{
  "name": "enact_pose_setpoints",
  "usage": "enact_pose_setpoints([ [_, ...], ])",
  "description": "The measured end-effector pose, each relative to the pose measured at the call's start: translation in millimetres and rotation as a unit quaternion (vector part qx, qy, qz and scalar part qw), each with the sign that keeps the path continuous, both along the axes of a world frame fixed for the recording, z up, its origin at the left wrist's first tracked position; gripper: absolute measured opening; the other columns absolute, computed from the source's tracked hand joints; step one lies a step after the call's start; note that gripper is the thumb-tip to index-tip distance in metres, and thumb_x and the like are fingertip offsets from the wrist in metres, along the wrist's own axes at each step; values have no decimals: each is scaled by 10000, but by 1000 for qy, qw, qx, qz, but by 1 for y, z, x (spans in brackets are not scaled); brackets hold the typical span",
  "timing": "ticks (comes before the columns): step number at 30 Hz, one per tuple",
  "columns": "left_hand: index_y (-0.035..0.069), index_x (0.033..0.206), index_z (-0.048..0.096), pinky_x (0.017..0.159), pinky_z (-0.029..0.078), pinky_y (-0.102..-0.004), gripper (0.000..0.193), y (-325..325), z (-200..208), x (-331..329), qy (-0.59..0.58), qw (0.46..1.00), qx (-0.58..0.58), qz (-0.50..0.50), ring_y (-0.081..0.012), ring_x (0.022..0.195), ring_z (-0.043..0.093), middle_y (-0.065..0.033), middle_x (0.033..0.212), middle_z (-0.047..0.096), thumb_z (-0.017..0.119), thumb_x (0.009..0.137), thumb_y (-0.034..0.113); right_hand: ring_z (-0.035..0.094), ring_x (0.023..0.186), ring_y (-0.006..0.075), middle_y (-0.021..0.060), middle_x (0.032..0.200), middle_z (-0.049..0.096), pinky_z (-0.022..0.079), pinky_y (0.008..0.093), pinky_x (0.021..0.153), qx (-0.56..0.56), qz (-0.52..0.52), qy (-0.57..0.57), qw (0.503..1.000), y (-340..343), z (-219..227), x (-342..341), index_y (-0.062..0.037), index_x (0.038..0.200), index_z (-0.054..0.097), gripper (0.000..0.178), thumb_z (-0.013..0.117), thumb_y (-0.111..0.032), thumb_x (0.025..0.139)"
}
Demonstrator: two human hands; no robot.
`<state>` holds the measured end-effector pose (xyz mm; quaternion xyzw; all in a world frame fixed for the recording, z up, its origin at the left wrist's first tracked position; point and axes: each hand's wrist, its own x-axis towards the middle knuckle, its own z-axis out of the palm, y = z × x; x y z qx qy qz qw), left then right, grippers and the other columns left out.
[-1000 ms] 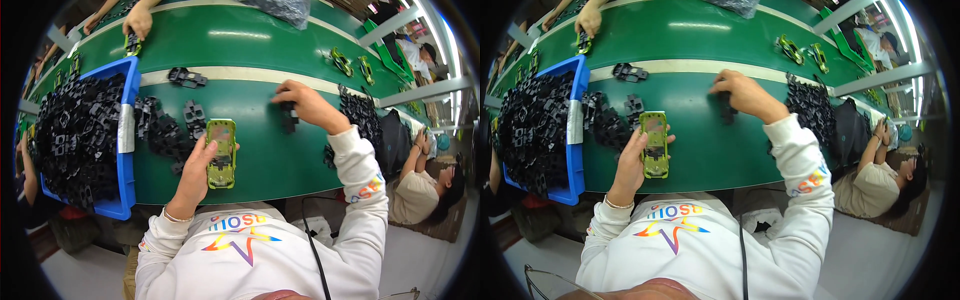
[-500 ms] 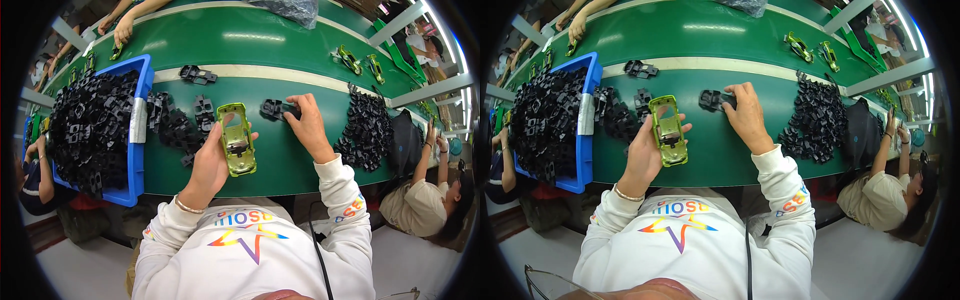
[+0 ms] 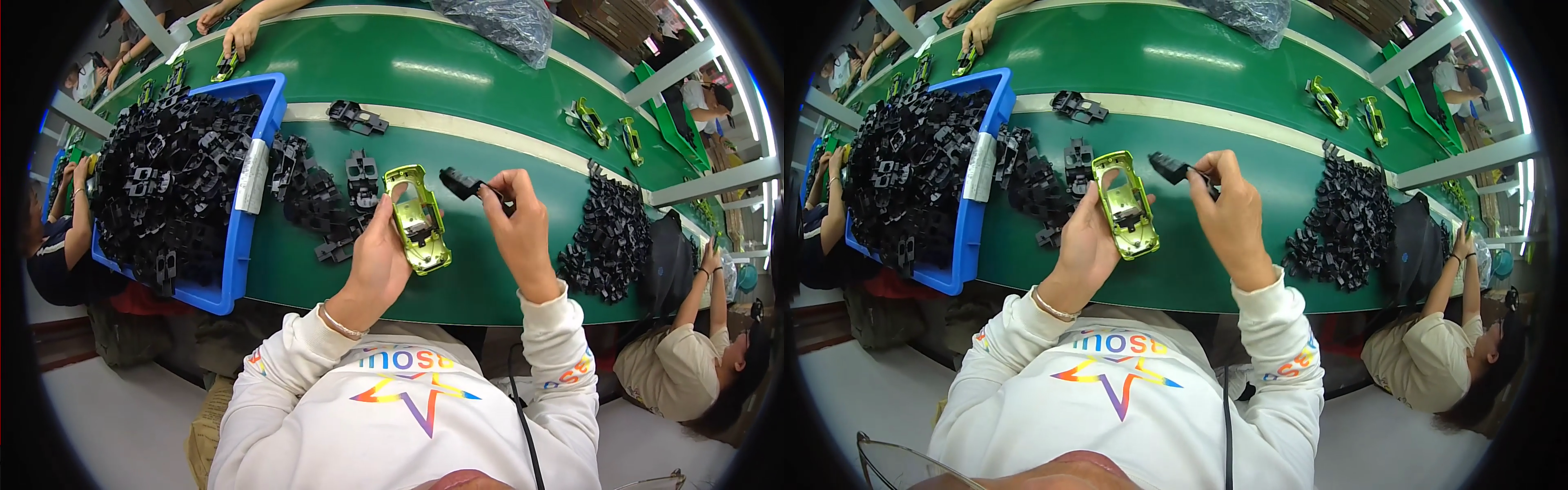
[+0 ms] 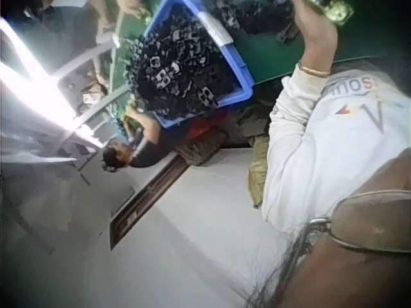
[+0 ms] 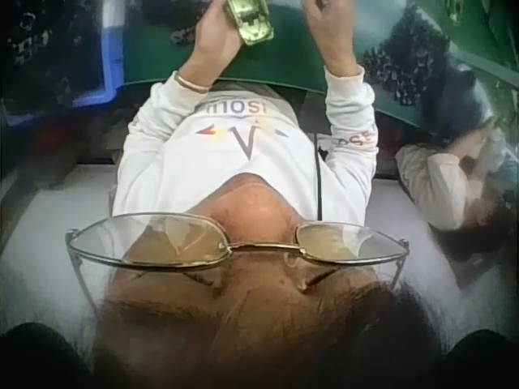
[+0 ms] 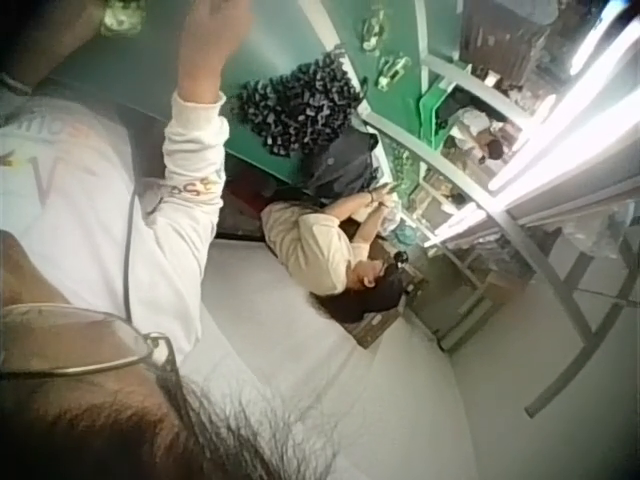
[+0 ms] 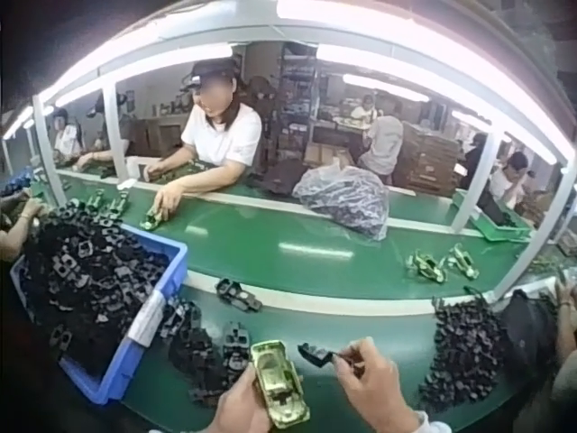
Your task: The person assembles toy cars by inserting plastic interior components into car bodies by hand and placing the assembled cars onto the conveyor line.
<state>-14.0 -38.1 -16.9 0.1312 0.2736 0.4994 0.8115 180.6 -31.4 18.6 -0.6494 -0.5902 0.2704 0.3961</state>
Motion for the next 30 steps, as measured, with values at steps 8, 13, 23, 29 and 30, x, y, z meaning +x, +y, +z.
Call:
enact_pose_setpoints([
  [8,88,1347,493,1024,455,-393,410,7,-5,6,-46,998,22,22,-196,1167,577,-78,1267,592,291,1098,344,596,1060,378,172,1283,571,518,414,857,166,147,-121,968,-22,-5,-41,-42,1091,637,361,788,-57,763],
  [13,87,1343,491,1008,464,-376,415,8,1,5,-25,998,17,49,-184,1165,577,-69,1254,600,279,1099,349,609,1059,361,170,1285,605,522,412,863,165,150,-90,971,-18,-2,-37,-54,1109,667,359,782,-44,769],
  [23,101,1371,450,1015,454,-368,408,7,0,-1,-18,997,65,38,-173,1187,558,-67,1281,574,263,1100,341,631,969,325,141,1222,641,546,388,774,238,116,-156,952,-17,8,-54,-66,1120,684,420,826,-116,728],
  [29,63,1449,393,1095,390,-385,490,7,8,-1,7,998,53,34,-225,1276,500,-115,1389,527,245,1098,371,642,848,264,134,1182,656,545,345,695,225,117,-167,953,-16,-3,-61,-60,1083,693,399,824,-157,719],
  [30,61,1454,389,1106,378,-388,496,6,8,-2,8,998,46,33,-232,1292,486,-121,1401,517,244,1097,374,642,848,264,134,1182,656,545,345,695,223,116,-166,954,-16,-3,-61,-60,1083,693,399,824,-157,719],
])
